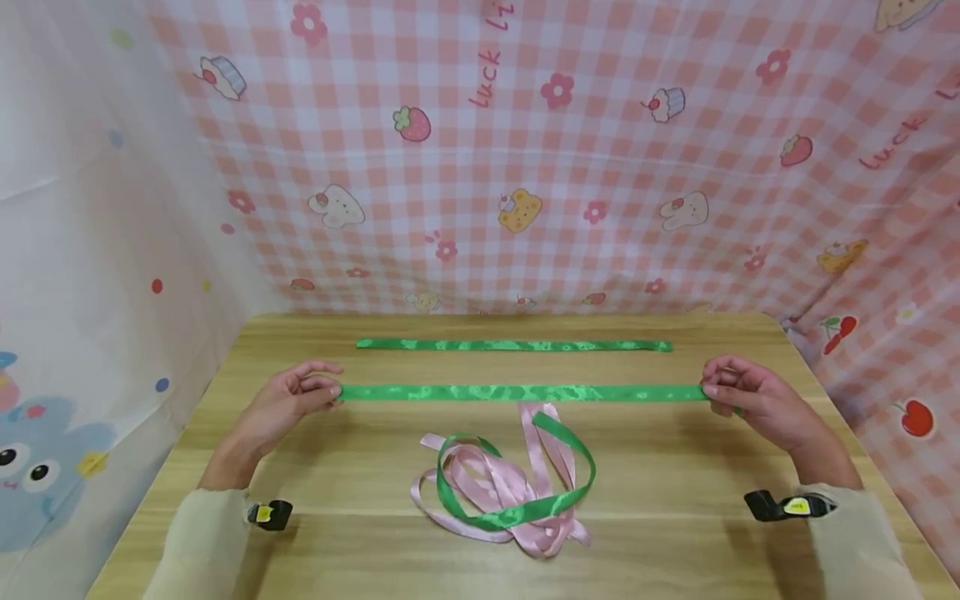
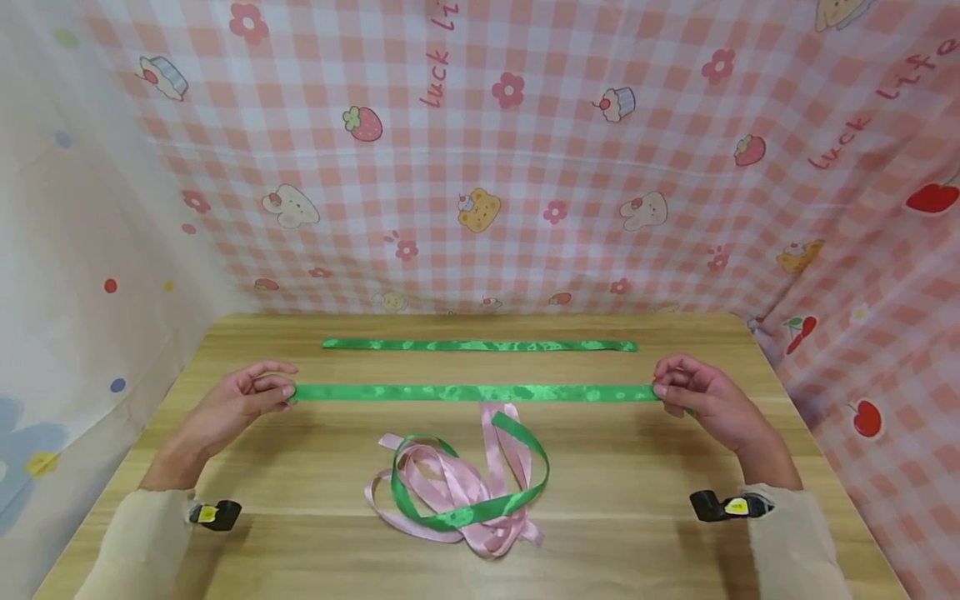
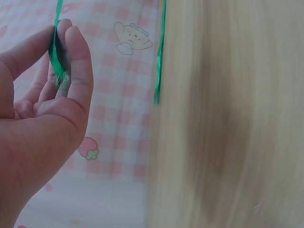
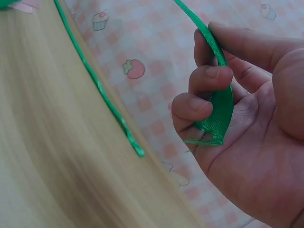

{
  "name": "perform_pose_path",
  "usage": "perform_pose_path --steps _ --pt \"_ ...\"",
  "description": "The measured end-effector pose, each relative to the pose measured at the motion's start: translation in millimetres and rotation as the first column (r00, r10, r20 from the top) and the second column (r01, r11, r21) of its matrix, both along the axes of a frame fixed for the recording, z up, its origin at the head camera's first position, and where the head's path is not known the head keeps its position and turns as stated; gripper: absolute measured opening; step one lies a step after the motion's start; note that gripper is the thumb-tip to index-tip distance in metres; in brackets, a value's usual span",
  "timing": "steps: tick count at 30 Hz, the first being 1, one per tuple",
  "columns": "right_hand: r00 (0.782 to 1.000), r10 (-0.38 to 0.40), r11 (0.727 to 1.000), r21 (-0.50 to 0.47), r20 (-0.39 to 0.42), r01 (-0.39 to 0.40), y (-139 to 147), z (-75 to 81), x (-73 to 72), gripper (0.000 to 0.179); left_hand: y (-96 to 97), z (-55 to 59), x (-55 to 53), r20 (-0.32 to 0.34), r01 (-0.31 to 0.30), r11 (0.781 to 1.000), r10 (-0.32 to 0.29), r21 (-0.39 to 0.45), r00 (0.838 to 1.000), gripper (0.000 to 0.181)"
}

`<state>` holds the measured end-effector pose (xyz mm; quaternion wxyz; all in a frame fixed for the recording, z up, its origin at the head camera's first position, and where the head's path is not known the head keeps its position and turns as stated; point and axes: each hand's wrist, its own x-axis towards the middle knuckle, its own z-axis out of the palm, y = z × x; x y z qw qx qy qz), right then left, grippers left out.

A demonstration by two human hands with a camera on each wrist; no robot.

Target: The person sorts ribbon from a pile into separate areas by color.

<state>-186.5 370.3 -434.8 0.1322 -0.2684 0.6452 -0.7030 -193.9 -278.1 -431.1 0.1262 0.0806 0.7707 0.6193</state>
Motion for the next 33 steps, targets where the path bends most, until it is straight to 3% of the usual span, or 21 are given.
perform_pose_path --steps 6,10,15,19,23,27,33 --pt "0.997 -0.054 0.998 0.030 0.052 0.052 2 -8.3 -2.9 0.023 5.6 -7.3 -7.9 0.024 -0.092 0.995 0.091 0.048 0.996 0.026" --pt "0.977 -0.190 0.980 0.080 0.095 0.183 2 -14.6 -5.9 0.016 8.9 -12.8 -13.9 0.040 -0.154 0.978 0.150 0.139 0.988 0.021" --pt "0.918 -0.365 0.927 0.154 0.155 0.343 0 -23.3 -9.5 0.012 11.5 -20.4 -17.3 0.086 -0.180 0.959 0.165 0.217 0.983 0.018" --pt "0.881 -0.440 0.895 0.165 0.176 0.414 -1 -29.7 -14.1 0.009 12.7 -24.9 -20.7 0.111 -0.233 0.952 0.215 0.200 0.970 0.020" --pt "0.848 -0.493 0.869 0.165 0.196 0.467 -2 -34.2 -21.5 0.010 13.7 -30.9 -29.1 0.148 -0.307 0.936 0.283 0.173 0.948 0.032" --pt "0.805 -0.545 0.838 0.161 0.235 0.521 -4 -39.9 -31.9 0.014 16.2 -39.7 -40.2 0.179 -0.373 0.906 0.340 0.199 0.923 0.037" --pt "0.728 -0.640 0.768 0.189 0.243 0.612 -17 -48.8 -49.4 0.017 17.8 -51.2 -57.0 0.212 -0.464 0.859 0.423 0.215 0.881 0.041"
